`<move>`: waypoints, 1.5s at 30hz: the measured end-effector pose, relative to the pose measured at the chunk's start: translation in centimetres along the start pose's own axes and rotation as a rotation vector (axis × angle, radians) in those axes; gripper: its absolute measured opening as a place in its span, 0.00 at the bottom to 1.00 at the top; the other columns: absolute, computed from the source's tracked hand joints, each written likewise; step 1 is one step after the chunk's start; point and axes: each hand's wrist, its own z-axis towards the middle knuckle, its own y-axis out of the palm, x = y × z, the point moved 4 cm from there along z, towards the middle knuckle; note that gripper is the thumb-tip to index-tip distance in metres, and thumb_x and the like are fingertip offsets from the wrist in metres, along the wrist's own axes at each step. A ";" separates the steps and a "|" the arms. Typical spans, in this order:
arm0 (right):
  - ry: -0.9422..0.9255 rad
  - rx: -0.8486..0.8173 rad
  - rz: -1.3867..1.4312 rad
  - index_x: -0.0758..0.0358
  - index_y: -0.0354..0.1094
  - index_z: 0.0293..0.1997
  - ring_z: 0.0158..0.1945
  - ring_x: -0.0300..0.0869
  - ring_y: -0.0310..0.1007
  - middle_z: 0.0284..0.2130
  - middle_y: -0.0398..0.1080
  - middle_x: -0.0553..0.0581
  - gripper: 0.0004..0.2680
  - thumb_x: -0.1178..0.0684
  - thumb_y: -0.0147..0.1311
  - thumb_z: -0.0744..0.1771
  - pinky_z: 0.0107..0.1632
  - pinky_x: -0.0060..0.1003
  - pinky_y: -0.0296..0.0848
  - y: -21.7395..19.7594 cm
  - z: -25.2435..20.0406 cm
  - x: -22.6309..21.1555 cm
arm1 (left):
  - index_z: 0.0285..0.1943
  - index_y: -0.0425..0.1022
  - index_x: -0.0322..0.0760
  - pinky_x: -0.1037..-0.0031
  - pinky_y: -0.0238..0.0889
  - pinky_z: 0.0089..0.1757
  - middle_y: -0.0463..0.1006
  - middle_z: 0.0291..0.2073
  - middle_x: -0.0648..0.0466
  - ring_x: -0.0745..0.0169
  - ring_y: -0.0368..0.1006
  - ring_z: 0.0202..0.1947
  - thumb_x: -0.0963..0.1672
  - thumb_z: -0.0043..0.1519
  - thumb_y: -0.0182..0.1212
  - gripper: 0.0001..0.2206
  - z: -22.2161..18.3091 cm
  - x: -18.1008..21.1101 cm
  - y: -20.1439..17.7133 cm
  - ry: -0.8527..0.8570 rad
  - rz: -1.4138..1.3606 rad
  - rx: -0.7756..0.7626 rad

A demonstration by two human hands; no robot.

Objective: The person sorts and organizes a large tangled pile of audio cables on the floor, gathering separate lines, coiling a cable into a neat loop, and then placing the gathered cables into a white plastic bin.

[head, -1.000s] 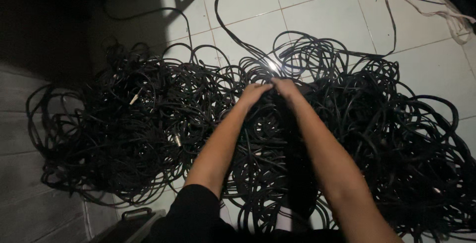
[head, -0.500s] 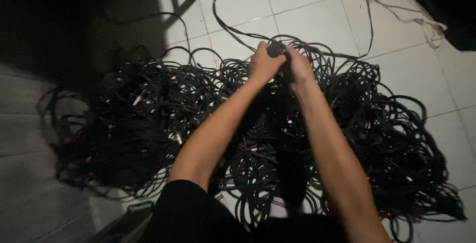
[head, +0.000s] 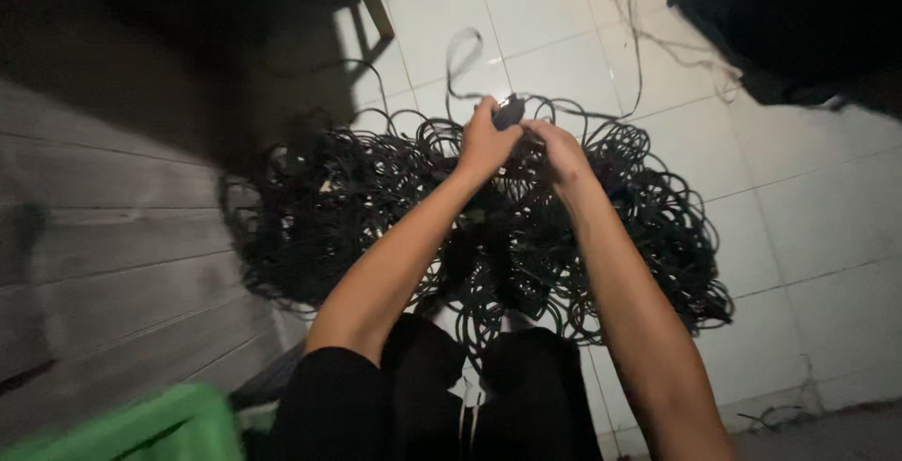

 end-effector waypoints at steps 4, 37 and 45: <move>0.032 0.030 0.058 0.63 0.74 0.44 0.40 0.43 0.72 0.37 0.74 0.55 0.08 0.51 0.53 0.68 0.40 0.38 0.73 0.3 -3.5 -3.9 | 0.45 0.67 0.34 0.59 0.70 0.40 0.79 0.35 0.41 0.43 0.78 0.37 0.45 0.51 0.67 0.18 -2.1 9.1 -4.6 0.063 -0.053 -0.052; -0.855 0.287 -1.069 0.61 0.65 0.46 0.34 0.56 0.79 0.30 0.76 0.64 0.14 0.46 0.64 0.64 0.39 0.48 0.73 14.9 -37.2 -43.0 | 0.47 0.67 0.34 0.66 0.64 0.38 0.69 0.37 0.44 0.52 0.67 0.36 0.46 0.59 0.62 0.14 -0.5 51.6 -32.9 0.253 -0.628 0.223; -0.950 0.285 -1.069 0.64 0.64 0.47 0.33 0.53 0.80 0.30 0.76 0.63 0.17 0.44 0.66 0.64 0.39 0.48 0.75 21.9 -45.8 -50.1 | 0.70 0.53 0.36 0.53 0.57 0.58 0.52 0.62 0.31 0.33 0.55 0.61 0.55 0.64 0.67 0.34 0.7 52.8 -41.1 0.425 -0.040 0.600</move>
